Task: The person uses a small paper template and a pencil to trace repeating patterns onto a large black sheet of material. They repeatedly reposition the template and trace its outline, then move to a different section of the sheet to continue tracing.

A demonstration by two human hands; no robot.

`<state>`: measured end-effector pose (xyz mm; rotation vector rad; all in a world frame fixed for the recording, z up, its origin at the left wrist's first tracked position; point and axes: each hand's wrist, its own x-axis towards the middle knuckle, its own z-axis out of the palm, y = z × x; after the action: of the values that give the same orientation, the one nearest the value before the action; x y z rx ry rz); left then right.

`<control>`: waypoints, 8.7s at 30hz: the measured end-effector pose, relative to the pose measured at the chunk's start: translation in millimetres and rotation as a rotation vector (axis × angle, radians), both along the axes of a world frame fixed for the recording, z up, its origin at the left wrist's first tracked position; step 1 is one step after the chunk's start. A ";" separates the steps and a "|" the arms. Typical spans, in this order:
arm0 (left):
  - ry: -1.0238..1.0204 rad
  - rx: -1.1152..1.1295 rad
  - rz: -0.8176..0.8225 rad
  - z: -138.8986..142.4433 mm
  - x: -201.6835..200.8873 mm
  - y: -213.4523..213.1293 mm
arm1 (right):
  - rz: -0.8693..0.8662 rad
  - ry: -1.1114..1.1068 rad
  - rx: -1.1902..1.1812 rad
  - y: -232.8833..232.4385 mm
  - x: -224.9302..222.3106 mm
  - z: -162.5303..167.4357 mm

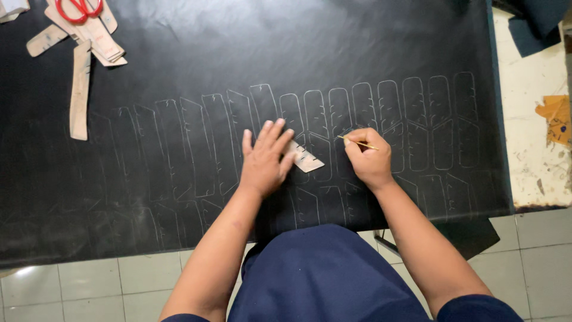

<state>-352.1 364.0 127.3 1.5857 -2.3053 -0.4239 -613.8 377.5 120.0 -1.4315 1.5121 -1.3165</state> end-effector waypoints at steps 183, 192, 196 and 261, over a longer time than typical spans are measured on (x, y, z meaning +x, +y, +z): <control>-0.251 0.048 0.423 8.2 264.7 2.5 | 0.115 1.053 -0.218 -79.7 151.0 37.3; -0.117 0.079 0.482 14.1 272.2 -88.6 | 0.089 1.077 -0.241 -133.6 166.5 36.7; -0.105 -0.191 0.393 2.6 306.4 -119.0 | 0.099 0.959 -0.284 -117.3 196.7 32.1; -0.233 0.139 0.447 -9.5 257.6 -271.0 | -0.452 0.870 -0.120 -252.4 5.6 25.4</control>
<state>-94.5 92.9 117.9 2.2516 -2.0160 -0.3057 -608.2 125.1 145.4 -1.9561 2.4628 -1.0682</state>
